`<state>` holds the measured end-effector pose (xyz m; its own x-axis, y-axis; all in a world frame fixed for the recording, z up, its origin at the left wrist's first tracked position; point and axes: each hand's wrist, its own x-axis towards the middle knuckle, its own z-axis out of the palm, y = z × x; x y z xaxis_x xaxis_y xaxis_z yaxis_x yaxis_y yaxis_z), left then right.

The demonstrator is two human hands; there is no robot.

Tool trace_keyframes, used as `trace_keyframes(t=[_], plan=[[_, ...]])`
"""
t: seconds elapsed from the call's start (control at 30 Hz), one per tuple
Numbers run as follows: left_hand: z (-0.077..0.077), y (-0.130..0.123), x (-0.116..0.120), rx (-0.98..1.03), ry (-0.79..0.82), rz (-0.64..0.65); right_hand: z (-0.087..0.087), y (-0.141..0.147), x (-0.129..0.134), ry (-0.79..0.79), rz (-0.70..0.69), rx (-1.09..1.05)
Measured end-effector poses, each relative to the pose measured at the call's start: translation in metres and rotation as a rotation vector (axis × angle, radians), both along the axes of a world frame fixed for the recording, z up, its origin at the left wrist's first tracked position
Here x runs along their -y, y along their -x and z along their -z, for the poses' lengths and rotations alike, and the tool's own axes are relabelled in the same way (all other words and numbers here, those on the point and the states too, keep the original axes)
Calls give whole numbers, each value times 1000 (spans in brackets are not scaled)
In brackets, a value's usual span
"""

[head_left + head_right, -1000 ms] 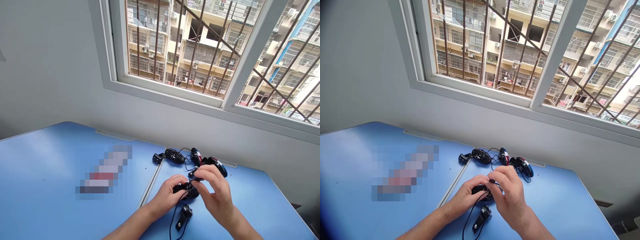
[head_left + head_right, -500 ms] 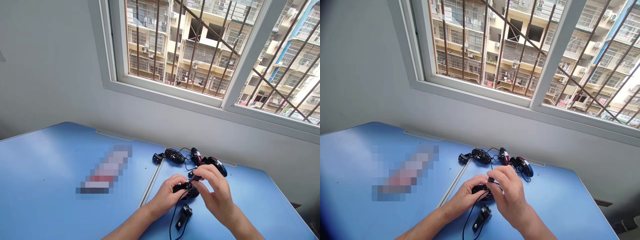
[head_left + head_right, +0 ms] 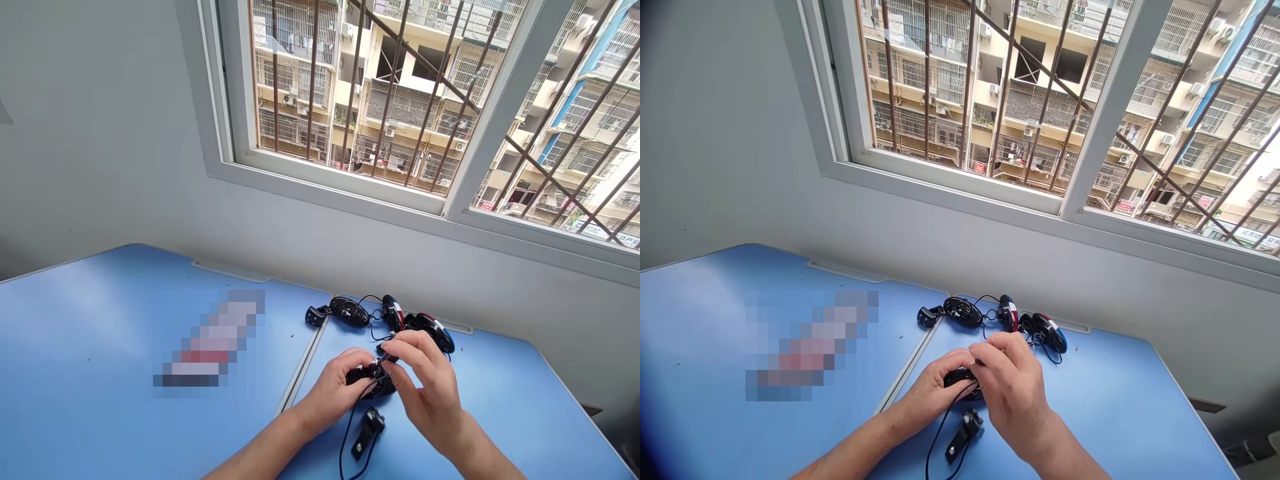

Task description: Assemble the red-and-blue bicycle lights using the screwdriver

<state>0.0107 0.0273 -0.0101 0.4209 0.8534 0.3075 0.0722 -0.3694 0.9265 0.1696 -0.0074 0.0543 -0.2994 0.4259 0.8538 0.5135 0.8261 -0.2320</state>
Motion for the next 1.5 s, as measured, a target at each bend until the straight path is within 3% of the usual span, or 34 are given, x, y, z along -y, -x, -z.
trace_keyframes(t=[0.2, 0.43, 0.63, 0.8, 1.03, 1.33, 1.5], plan=[[0, 0, 0, -13, -15, -10, -4, -1, 0, -1, -111, 25], [0, 0, 0, -5, 2, -3, 2, -1, -3, -12, 68, -24], [-2, 1, 1, 4, 7, 0, -5, -5, 0, 76, -81, 21], [-2, 0, -1, 0, 8, 1, -7, -4, 4, 141, -112, 40], [-1, 0, 2, -1, 16, 0, -5, -5, -1, 16, 22, 8], [-2, -1, 0, -2, 5, -14, -17, -7, 2, 83, -199, 124], [-3, 0, 1, 0, 19, -11, -10, -6, 2, 52, -92, 101]])
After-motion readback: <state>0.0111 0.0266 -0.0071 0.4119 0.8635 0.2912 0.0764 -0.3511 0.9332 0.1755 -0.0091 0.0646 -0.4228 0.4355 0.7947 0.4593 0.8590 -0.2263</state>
